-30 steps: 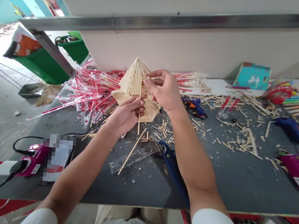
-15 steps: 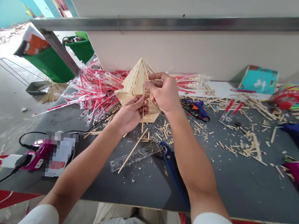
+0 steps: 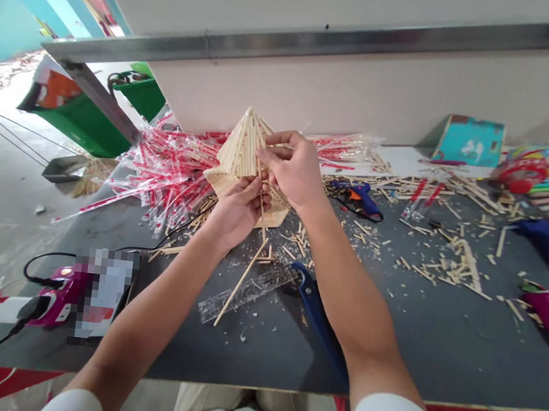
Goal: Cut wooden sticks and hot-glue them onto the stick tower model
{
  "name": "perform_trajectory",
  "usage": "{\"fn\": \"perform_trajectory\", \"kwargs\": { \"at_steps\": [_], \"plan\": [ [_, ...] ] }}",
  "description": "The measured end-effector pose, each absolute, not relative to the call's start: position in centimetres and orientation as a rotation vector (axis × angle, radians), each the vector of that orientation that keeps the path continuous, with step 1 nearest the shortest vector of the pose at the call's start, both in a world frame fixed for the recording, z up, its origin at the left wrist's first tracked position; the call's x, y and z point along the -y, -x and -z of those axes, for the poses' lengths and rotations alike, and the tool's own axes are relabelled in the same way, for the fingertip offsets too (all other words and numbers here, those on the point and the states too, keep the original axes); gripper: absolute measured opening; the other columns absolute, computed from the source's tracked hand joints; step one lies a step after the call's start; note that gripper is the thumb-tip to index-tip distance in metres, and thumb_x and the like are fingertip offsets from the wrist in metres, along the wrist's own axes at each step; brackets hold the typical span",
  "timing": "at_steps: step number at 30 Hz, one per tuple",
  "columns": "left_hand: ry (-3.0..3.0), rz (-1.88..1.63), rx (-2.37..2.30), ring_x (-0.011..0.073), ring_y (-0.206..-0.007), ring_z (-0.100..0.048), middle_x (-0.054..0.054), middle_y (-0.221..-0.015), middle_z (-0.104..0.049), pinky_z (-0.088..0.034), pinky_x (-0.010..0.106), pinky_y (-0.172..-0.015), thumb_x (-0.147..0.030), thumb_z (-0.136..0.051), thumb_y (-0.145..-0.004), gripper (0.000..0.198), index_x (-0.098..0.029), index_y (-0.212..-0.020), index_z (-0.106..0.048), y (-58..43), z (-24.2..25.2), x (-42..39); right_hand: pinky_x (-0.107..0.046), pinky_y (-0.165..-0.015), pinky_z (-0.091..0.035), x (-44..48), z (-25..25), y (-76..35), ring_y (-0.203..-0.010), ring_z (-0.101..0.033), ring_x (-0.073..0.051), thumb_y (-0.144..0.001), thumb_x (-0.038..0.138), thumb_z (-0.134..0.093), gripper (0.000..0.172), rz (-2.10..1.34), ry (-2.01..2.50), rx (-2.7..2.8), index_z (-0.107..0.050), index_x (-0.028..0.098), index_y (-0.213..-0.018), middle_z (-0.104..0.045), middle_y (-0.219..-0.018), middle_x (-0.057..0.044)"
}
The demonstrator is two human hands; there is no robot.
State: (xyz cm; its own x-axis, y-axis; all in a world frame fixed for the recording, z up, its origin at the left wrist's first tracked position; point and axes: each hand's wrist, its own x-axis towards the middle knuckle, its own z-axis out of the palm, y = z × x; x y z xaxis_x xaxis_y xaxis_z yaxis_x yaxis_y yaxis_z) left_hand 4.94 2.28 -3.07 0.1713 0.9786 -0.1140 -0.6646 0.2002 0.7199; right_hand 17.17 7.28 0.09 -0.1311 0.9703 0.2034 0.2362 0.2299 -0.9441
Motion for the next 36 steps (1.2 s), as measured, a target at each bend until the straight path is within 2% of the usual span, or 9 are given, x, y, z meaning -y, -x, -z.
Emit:
{"fn": "perform_trajectory", "kwargs": {
  "at_steps": [5,9,14,17,22,27,31,36],
  "plan": [
    [-0.595,-1.240,-0.701,0.0057,-0.060,-0.054,0.000,-0.076,-0.061,-0.042,0.019,-0.062,-0.014,-0.056,-0.100,0.012,-0.013,-0.091,-0.064,-4.53,2.73,-2.37,-0.031,-0.053,-0.047,-7.46,0.10,-17.26,-0.059,-0.056,-0.013,-0.090,0.055,-0.062,0.042,-0.950,1.220,1.600,-0.051,0.025,-0.117,-0.068,-0.096,-0.004],
    [-0.598,-1.240,-0.689,0.0060,-0.058,-0.052,0.000,-0.073,-0.059,-0.040,0.020,-0.059,-0.014,-0.055,-0.098,0.015,-0.012,-0.089,-0.067,-4.41,2.72,-2.50,-0.030,-0.052,-0.047,-7.53,0.19,-17.21,-0.056,-0.055,-0.011,-0.088,0.051,-0.066,0.039,-0.965,1.170,1.568,-0.053,0.024,-0.112,-0.069,-0.092,-0.003],
    [-0.573,-1.239,-0.683,0.0059,-0.057,-0.051,0.000,-0.071,-0.058,-0.039,0.020,-0.056,-0.013,-0.054,-0.096,0.018,-0.011,-0.087,-0.069,-4.43,2.70,-2.64,-0.029,-0.053,-0.050,-7.48,0.07,-16.87,-0.062,-0.064,-0.014,-0.085,0.051,-0.072,0.039,-0.963,1.175,1.490,-0.056,0.023,-0.108,-0.071,-0.090,-0.003],
    [-0.542,-1.221,-0.676,0.0057,-0.056,-0.050,0.000,-0.070,-0.058,-0.039,0.020,-0.056,-0.013,-0.054,-0.096,0.019,-0.011,-0.087,-0.070,-4.39,2.56,-2.77,-0.029,-0.051,-0.050,-7.51,0.12,-16.70,-0.061,-0.065,-0.014,-0.085,0.055,-0.073,0.041,-0.907,1.198,1.479,-0.057,0.023,-0.105,-0.071,-0.085,-0.002],
    [-0.506,-1.218,-0.680,0.0047,-0.055,-0.049,0.000,-0.069,-0.058,-0.039,0.019,-0.055,-0.012,-0.052,-0.097,0.022,-0.009,-0.086,-0.070,-4.38,2.25,-2.75,-0.025,-0.045,-0.044,-7.54,0.19,-16.59,-0.055,-0.061,-0.011,-0.082,0.054,-0.077,0.039,-0.910,1.127,1.454,-0.058,0.023,-0.096,-0.068,-0.077,0.000],
    [-0.508,-1.205,-0.679,0.0051,-0.056,-0.049,0.000,-0.069,-0.059,-0.039,0.019,-0.057,-0.014,-0.057,-0.094,0.017,-0.012,-0.086,-0.072,-4.30,2.20,-2.72,-0.022,-0.037,-0.035,-7.79,0.20,-16.34,-0.042,-0.048,-0.006,-0.073,0.039,-0.088,0.039,-0.989,1.031,1.340,-0.058,0.021,-0.089,-0.058,-0.061,0.005],
    [-0.504,-1.194,-0.674,0.0061,-0.057,-0.050,0.000,-0.069,-0.060,-0.040,0.020,-0.058,-0.014,-0.056,-0.092,0.018,-0.011,-0.085,-0.072,-4.15,2.33,-2.89,-0.020,-0.036,-0.033,-7.79,0.21,-16.36,-0.043,-0.049,-0.005,-0.074,0.029,-0.087,0.034,-1.045,1.003,1.302,-0.058,0.021,-0.089,-0.061,-0.063,0.005],
    [-0.487,-1.193,-0.682,0.0066,-0.057,-0.052,0.001,-0.069,-0.060,-0.040,0.020,-0.058,-0.013,-0.055,-0.092,0.020,-0.009,-0.085,-0.073,-4.13,2.54,-3.02,-0.023,-0.038,-0.035,-7.74,0.24,-16.60,-0.042,-0.046,-0.005,-0.073,0.030,-0.086,0.033,-1.091,0.964,1.299,-0.059,0.020,-0.089,-0.063,-0.065,0.004]
  ]
}}
